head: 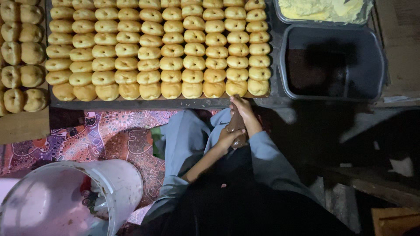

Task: The person sits on the floor and uses a piping bag to fill rows of small round pastries with a dark filling. They repeatedly squeeze the bag into the center of each pastry and move systematically across the tray.

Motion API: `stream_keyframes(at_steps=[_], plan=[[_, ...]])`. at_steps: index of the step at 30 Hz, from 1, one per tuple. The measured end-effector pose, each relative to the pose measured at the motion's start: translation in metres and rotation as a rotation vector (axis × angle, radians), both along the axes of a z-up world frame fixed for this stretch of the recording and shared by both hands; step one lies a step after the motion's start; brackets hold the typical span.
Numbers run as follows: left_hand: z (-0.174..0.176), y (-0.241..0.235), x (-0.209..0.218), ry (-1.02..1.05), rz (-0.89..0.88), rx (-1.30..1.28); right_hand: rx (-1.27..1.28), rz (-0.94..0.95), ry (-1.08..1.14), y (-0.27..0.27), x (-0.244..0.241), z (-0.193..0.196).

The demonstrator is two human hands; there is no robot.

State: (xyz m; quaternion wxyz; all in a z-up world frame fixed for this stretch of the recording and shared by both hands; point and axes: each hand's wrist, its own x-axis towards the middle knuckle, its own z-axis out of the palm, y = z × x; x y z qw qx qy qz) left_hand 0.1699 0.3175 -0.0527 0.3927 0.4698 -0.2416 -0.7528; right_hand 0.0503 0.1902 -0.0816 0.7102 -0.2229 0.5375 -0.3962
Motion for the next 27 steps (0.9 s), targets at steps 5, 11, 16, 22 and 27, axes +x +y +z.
stream_keyframes(at_steps=[5,11,16,22,27], plan=[[0.02,-0.001,0.011,0.105,-0.011,-0.003,-0.052,-0.105,0.14,-0.009,0.009,-0.028],[0.028,0.001,0.013,0.167,0.023,0.104,-0.058,-0.121,0.179,-0.009,0.006,-0.048],[0.021,0.003,0.014,0.14,0.017,0.086,-0.081,-0.157,0.218,-0.011,0.008,-0.047],[-0.009,0.014,0.007,0.024,0.026,-0.118,-0.06,-0.072,0.132,0.01,-0.001,-0.021],[-0.027,0.035,-0.007,-0.048,0.025,-0.327,-0.196,0.139,0.205,0.042,-0.008,0.025]])
